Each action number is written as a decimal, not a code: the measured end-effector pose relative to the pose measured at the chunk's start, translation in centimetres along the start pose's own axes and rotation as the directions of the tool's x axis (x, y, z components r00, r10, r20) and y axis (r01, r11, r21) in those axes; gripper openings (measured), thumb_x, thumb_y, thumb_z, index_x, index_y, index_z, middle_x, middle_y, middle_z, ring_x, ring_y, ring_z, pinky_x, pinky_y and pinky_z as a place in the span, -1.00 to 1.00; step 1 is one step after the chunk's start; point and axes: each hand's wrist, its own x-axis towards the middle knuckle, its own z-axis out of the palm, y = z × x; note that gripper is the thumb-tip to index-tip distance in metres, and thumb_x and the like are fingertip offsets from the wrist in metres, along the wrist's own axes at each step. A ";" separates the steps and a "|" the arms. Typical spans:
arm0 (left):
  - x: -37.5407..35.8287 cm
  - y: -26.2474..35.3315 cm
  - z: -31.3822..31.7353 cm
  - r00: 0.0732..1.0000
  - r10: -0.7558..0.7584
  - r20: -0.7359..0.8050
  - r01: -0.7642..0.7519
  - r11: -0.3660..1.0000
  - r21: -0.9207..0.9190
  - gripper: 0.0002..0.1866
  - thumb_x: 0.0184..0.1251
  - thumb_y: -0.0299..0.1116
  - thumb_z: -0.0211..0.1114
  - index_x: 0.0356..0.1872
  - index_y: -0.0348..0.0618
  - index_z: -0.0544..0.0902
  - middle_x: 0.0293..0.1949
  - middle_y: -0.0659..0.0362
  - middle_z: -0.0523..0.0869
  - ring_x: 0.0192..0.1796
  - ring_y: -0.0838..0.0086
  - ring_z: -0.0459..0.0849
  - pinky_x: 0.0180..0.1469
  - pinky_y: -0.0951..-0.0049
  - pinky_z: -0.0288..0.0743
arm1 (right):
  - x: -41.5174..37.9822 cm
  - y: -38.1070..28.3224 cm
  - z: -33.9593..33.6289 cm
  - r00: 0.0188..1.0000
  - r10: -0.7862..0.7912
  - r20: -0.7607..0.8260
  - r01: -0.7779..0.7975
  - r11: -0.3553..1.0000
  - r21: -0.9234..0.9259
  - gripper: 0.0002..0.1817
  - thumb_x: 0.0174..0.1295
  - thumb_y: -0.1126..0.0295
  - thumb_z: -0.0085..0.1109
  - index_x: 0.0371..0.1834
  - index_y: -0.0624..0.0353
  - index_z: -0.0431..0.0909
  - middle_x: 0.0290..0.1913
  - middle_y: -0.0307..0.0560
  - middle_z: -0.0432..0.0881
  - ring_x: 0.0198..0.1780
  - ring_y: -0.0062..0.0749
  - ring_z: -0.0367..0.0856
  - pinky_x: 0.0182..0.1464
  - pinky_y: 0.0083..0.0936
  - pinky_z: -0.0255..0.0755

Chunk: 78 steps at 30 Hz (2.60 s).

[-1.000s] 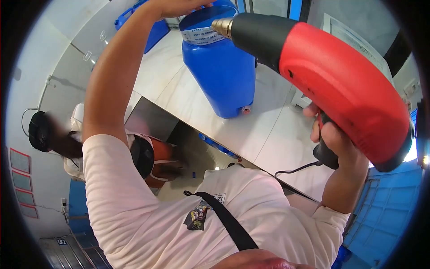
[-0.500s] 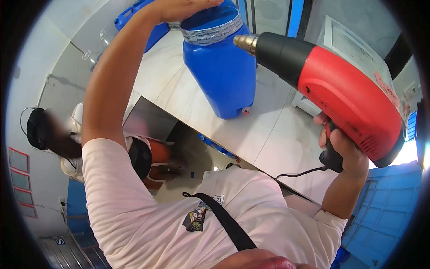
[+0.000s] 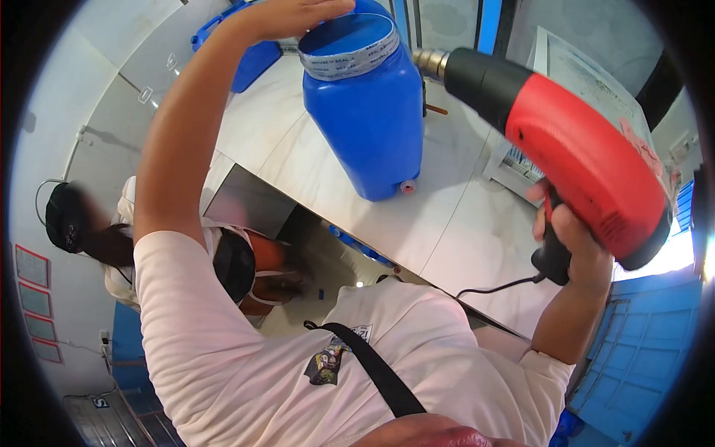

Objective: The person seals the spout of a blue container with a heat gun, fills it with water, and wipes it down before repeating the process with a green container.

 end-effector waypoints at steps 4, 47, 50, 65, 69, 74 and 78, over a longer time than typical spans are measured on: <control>-1.7 1.5 0.4 0.999 -0.035 -0.019 0.034 0.995 -0.091 -0.29 0.63 0.22 -0.08 0.55 -0.06 0.29 0.46 -0.08 0.42 0.42 0.14 0.48 0.41 0.13 0.43 | -1.6 1.9 -0.4 0.980 0.162 0.111 -0.187 0.942 0.279 -0.70 0.47 0.42 0.07 0.10 0.46 0.55 -0.18 -0.16 0.63 -0.27 -0.57 0.55 -0.09 -0.59 0.55; 0.2 -2.7 0.3 0.995 0.009 -0.104 0.005 0.991 0.131 -0.27 0.64 0.25 -0.16 0.48 -0.17 0.35 0.32 -0.08 0.55 0.35 0.20 0.54 0.35 0.20 0.45 | 0.1 3.1 0.4 0.997 -0.052 0.058 0.059 0.990 -0.127 -0.65 0.40 0.44 0.12 0.21 0.26 0.60 -0.24 -0.20 0.70 -0.27 -0.54 0.66 -0.09 -0.62 0.57; -0.1 -3.6 -0.5 0.981 -0.195 0.015 0.196 0.979 -0.059 -0.28 0.65 0.22 -0.16 0.48 -0.18 0.35 0.27 -0.08 0.58 0.27 0.22 0.60 0.29 0.25 0.51 | -1.9 5.1 -0.1 0.969 0.218 0.116 -0.245 0.911 0.333 -0.70 0.43 0.42 0.15 0.17 0.25 0.61 -0.18 -0.24 0.71 -0.20 -0.53 0.67 -0.04 -0.60 0.55; 0.5 -4.0 0.7 0.991 0.038 -0.129 -0.064 0.977 -0.205 -0.34 0.67 0.18 -0.14 0.49 -0.13 0.35 0.19 -0.02 0.62 0.14 0.30 0.62 0.23 0.30 0.54 | -1.5 3.8 3.1 0.977 -0.176 0.119 0.211 0.866 -0.454 -0.65 0.35 0.33 0.25 0.04 0.41 0.58 -0.17 -0.04 0.68 -0.35 -0.49 0.55 -0.25 -0.48 0.49; -2.1 -3.7 0.0 0.987 -0.135 -0.085 0.114 0.970 -0.214 -0.34 0.67 0.19 -0.15 0.50 -0.09 0.35 0.13 -0.01 0.63 0.10 0.30 0.63 0.22 0.30 0.54 | -3.1 3.8 2.0 0.986 -0.131 0.103 0.164 0.879 -0.448 -0.67 0.34 0.37 0.24 0.03 0.42 0.59 -0.17 -0.04 0.68 -0.35 -0.49 0.54 -0.24 -0.48 0.49; -2.4 -2.1 -0.2 0.984 -0.161 -0.074 0.147 0.974 -0.170 -0.32 0.67 0.21 -0.19 0.51 -0.07 0.33 0.13 -0.02 0.61 0.10 0.26 0.65 0.23 0.28 0.55 | -1.9 2.8 4.0 0.988 -0.149 0.039 0.153 0.921 -0.357 -0.72 0.33 0.41 0.22 -0.02 0.42 0.62 -0.15 -0.01 0.70 -0.38 -0.48 0.53 -0.25 -0.47 0.47; -2.1 0.6 -0.1 0.980 -0.178 -0.084 0.177 0.984 -0.019 -0.32 0.67 0.20 -0.21 0.50 -0.10 0.37 0.17 -0.03 0.61 0.17 0.25 0.62 0.25 0.27 0.53 | -1.3 2.5 4.2 0.989 -0.149 -0.026 0.141 0.972 -0.188 -0.75 0.31 0.43 0.21 -0.06 0.41 0.64 -0.14 0.03 0.72 -0.41 -0.47 0.52 -0.27 -0.46 0.46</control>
